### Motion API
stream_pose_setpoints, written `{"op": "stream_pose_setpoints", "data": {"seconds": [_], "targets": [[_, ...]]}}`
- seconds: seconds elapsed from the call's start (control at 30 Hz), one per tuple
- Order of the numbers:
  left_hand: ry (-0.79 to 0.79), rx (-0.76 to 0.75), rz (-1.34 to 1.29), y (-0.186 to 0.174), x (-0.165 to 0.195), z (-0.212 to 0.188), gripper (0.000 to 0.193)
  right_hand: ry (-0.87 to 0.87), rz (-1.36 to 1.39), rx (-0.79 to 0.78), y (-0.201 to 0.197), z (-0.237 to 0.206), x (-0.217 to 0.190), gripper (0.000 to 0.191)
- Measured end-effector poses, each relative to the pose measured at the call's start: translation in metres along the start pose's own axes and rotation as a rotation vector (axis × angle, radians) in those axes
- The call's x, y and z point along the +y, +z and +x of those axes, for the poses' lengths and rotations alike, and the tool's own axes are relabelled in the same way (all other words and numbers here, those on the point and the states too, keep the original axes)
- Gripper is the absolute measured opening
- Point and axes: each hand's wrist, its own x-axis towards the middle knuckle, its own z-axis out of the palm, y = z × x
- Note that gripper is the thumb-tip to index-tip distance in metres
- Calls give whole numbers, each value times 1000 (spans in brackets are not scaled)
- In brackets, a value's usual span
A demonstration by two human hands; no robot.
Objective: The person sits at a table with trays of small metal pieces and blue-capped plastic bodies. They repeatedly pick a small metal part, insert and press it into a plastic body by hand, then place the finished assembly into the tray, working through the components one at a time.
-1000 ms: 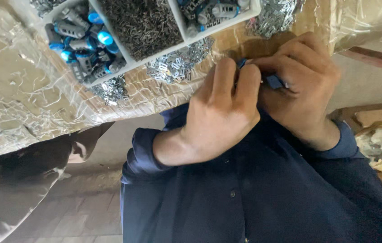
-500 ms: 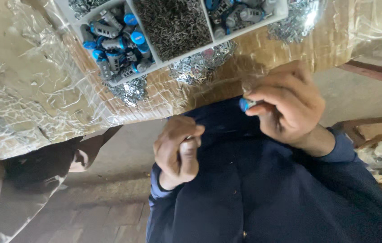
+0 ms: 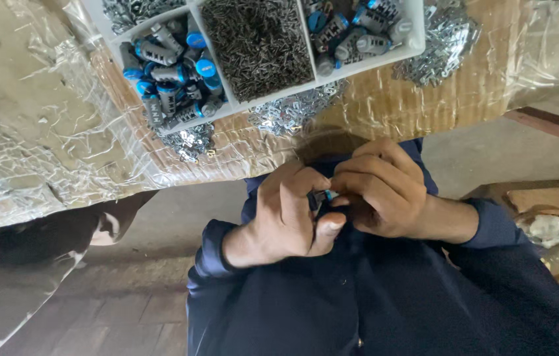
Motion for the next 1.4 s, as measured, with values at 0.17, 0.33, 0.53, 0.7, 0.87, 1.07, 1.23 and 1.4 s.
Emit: {"op": "stream_pose_setpoints", "data": {"seconds": [0.17, 0.33, 0.53, 0.7, 0.87, 1.07, 1.23, 1.4], "targets": [[54, -216, 145, -15, 24, 41, 36, -28, -6, 41, -18, 18, -1, 29], [437, 475, -102, -79, 44, 76, 27, -202, -271, 33, -56, 80, 19, 46], [73, 453, 901, -98, 18, 98, 22, -337, -854, -385, -72, 130, 33, 11], [49, -43, 974, -82, 9, 113, 16, -262, -1059, -760, -68, 158, 30, 7], [83, 86, 899, -71, -27, 113, 15, -301, -1008, -570, -74, 164, 16, 19], [75, 162, 725, -71, -32, 110, 14, 118, -171, -272, -78, 168, 22, 29], [34, 147, 679, -71, -25, 114, 18, 207, 419, -251, -40, 159, 62, 30], [-16, 154, 615, -74, -28, 109, 21, 190, 579, -213, -32, 147, 75, 32]]}}
